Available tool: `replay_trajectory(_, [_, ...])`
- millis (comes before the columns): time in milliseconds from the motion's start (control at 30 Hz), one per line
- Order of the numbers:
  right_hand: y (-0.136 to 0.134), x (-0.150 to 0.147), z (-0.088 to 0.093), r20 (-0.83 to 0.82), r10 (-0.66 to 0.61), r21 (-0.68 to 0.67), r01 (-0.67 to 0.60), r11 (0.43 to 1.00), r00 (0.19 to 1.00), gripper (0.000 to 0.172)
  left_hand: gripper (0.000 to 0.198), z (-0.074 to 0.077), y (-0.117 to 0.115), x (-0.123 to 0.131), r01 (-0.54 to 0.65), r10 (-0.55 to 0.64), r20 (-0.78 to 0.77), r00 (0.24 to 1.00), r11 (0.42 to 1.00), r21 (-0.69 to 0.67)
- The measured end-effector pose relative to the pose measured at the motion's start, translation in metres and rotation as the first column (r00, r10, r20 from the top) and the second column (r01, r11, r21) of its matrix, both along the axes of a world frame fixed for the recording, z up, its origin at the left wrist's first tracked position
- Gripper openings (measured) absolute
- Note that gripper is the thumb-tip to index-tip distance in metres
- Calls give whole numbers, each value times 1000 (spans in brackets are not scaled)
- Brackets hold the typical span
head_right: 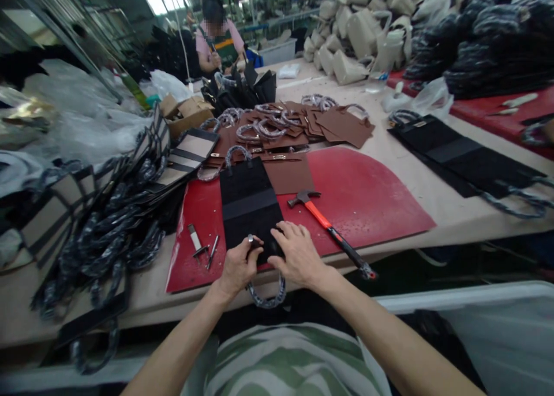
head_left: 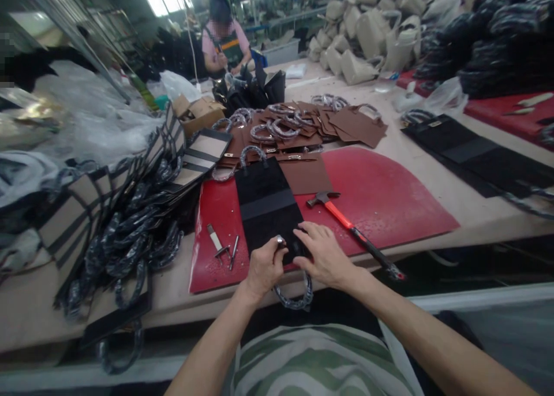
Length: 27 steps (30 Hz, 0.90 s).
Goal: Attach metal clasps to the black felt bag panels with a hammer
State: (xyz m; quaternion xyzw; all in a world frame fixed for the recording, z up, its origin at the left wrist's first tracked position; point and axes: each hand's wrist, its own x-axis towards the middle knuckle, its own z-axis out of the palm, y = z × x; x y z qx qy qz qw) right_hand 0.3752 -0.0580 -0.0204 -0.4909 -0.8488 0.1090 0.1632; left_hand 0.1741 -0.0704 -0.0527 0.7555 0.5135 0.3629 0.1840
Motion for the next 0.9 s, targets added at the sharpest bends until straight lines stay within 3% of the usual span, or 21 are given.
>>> replay_trajectory(100, [-7,-16,-19,21,-19,-53,20,998,1000,63,14,-1,-1,2,62,-62,-7,998,998,-2])
replay_trajectory(167, [-8,-18,-25,19,-35,-58,36,998,999,65,11,1,1,4,32,-26,104,994,998,-57])
replay_trajectory(233, [-8,-16,-27,12,-34,-59,34,998,999,66,12,8,6,2,-105,158,350,924,981,-166])
replay_trajectory(300, [-8,-14,-25,10,-31,-59,32,998,999,66,17,19,12,-7,-221,356,542,762,928,-299])
replay_trajectory(333, [-8,-14,-24,11,-32,-58,32,998,999,65,21,27,15,-16,-255,420,575,703,902,-347])
replay_trajectory(367, [-8,-13,-23,13,-32,-58,32,998,999,65,24,35,17,-28,-280,460,556,692,882,-379])
replay_trajectory(433, [-8,-13,-22,19,-32,-50,33,998,999,64,26,50,19,-59,-377,532,386,754,831,-409])
replay_trajectory(533, [-7,-14,-24,25,-28,-20,29,999,999,62,17,69,15,-110,-585,594,-92,799,734,-346])
replay_trajectory(667, [-4,-14,-32,14,-27,52,26,998,1000,57,25,77,5,-160,-721,452,-623,638,636,-276])
replay_trajectory(767, [0,-15,-37,7,-19,100,18,995,1000,54,30,72,0,-180,-795,362,-777,514,540,-275])
replay_trajectory(900, [2,-16,-39,14,-12,141,9,990,1000,53,24,61,-9,-189,-835,352,-811,467,478,-274])
